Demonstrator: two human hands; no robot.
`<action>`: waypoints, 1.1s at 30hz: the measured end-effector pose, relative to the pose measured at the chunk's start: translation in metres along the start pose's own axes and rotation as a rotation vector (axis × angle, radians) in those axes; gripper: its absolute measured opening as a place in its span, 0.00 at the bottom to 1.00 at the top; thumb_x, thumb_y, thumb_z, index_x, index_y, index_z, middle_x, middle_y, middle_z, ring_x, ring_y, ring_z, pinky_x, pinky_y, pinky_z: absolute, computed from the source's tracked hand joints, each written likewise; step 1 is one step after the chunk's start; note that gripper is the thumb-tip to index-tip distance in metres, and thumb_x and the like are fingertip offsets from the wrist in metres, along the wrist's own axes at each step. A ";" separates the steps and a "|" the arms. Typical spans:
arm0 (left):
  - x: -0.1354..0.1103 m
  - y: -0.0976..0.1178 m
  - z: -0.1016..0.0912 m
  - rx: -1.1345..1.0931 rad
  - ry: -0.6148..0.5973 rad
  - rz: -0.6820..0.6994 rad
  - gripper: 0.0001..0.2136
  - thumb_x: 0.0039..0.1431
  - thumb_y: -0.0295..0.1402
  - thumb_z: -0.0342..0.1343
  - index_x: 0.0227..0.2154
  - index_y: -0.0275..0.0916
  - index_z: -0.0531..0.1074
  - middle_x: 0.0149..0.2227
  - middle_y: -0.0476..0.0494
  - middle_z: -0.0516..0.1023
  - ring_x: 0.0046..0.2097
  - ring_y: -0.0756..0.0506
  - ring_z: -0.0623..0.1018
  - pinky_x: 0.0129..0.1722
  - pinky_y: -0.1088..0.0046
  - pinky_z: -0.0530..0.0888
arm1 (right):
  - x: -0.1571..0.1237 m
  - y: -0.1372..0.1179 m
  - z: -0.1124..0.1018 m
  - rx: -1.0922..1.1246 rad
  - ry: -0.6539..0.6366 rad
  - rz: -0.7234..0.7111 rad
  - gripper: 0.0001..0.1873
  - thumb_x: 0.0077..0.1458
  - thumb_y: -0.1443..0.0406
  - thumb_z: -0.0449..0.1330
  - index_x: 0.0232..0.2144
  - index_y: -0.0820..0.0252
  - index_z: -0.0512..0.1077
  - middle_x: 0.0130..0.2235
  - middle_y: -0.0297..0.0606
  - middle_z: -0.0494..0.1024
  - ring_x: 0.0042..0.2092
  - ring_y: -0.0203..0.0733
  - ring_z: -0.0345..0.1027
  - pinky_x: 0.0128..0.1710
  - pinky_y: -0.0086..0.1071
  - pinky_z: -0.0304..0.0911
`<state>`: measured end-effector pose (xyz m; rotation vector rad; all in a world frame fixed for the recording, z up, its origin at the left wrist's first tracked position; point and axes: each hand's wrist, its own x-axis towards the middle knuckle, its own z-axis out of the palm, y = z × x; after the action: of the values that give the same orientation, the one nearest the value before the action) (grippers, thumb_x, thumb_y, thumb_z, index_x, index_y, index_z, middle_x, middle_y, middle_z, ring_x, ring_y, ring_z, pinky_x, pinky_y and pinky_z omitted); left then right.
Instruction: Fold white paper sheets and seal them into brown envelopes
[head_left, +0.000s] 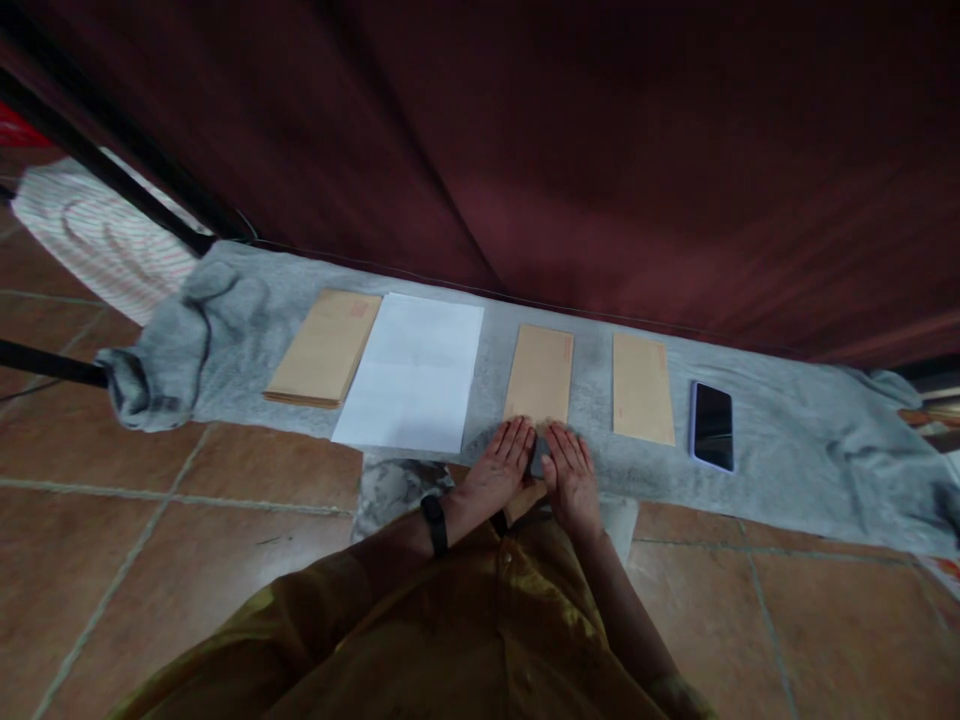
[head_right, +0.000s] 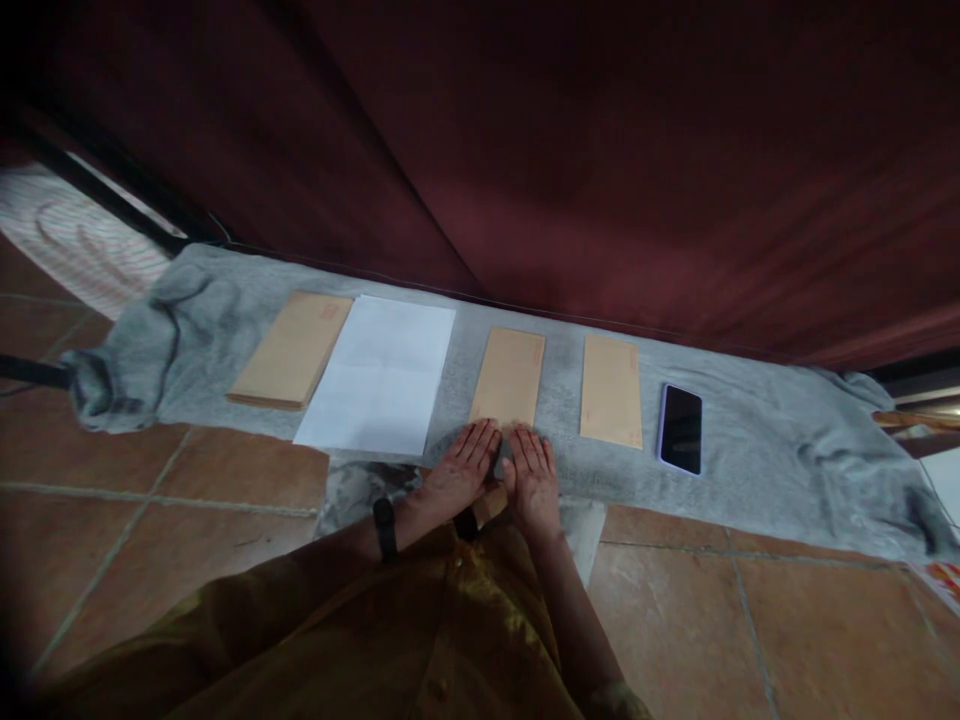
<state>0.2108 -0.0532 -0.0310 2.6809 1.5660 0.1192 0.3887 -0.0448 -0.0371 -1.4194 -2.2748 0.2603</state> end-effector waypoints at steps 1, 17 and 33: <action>0.000 0.001 0.001 0.018 0.002 -0.011 0.32 0.65 0.30 0.47 0.70 0.25 0.49 0.71 0.26 0.52 0.73 0.36 0.50 0.72 0.50 0.53 | 0.003 -0.003 0.002 0.008 -0.010 -0.014 0.27 0.72 0.61 0.44 0.68 0.60 0.58 0.67 0.46 0.64 0.70 0.48 0.54 0.69 0.51 0.49; -0.001 0.003 -0.008 0.089 -0.045 -0.020 0.39 0.65 0.46 0.53 0.68 0.20 0.52 0.71 0.22 0.48 0.73 0.32 0.51 0.72 0.52 0.52 | 0.001 -0.003 0.005 -0.105 -0.032 -0.014 0.28 0.72 0.61 0.44 0.69 0.64 0.56 0.69 0.47 0.62 0.70 0.47 0.53 0.70 0.48 0.47; -0.017 -0.015 -0.012 -0.033 -0.002 -0.188 0.38 0.65 0.46 0.53 0.68 0.21 0.53 0.71 0.23 0.50 0.73 0.33 0.51 0.71 0.53 0.54 | -0.012 0.009 -0.002 -0.096 0.006 0.094 0.28 0.72 0.61 0.45 0.70 0.59 0.54 0.69 0.44 0.63 0.70 0.47 0.54 0.69 0.47 0.47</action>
<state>0.1880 -0.0605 -0.0212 2.4919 1.7885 0.1346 0.4011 -0.0514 -0.0417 -1.5761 -2.2454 0.1783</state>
